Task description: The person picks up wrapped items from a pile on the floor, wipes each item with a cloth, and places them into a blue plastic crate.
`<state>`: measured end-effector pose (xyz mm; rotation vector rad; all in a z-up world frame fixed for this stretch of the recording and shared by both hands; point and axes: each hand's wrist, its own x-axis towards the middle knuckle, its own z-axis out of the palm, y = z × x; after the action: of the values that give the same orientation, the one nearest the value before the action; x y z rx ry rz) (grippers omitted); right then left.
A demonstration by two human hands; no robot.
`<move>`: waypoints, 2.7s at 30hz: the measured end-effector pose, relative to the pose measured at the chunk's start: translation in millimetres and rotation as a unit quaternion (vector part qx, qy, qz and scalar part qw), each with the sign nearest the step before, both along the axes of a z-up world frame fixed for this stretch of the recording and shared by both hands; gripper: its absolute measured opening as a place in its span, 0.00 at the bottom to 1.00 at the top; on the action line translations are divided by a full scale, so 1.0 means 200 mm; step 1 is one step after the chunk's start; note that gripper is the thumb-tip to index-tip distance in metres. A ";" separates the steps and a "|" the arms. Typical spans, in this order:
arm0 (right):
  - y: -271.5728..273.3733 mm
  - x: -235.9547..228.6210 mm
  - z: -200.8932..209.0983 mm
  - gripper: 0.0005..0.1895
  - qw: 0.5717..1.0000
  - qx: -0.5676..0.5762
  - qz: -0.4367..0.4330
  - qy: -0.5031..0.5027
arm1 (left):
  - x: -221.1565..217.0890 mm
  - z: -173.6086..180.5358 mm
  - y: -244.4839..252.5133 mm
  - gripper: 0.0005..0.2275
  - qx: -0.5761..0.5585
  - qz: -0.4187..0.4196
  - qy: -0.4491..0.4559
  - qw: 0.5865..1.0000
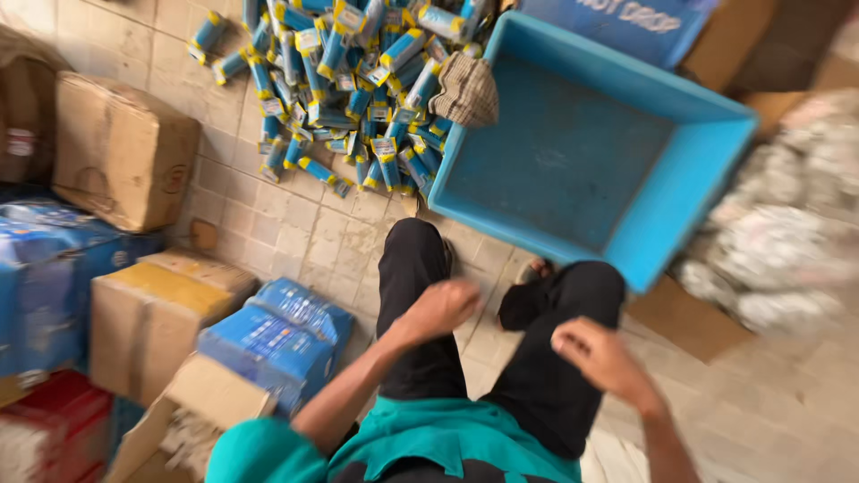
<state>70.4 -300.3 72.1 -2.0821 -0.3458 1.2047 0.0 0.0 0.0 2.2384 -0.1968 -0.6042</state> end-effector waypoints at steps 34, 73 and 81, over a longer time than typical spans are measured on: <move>0.94 0.85 -0.92 0.13 0.981 -0.029 0.116 0.151 | 1.20 -1.54 1.11 0.21 -0.228 0.497 -0.073 0.834; 0.96 0.95 -1.15 0.28 0.892 0.289 -0.290 0.191 | 1.01 -1.07 0.68 0.61 -0.277 0.186 -0.201 0.921; 0.95 0.96 -1.15 0.24 0.891 0.268 -0.327 0.165 | 1.00 -1.07 0.65 0.41 -0.228 0.138 -0.211 0.940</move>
<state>261.6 -109.4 -158.7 -1.3127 0.1717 0.8850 199.2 130.5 -213.8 1.8658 -0.2065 0.0814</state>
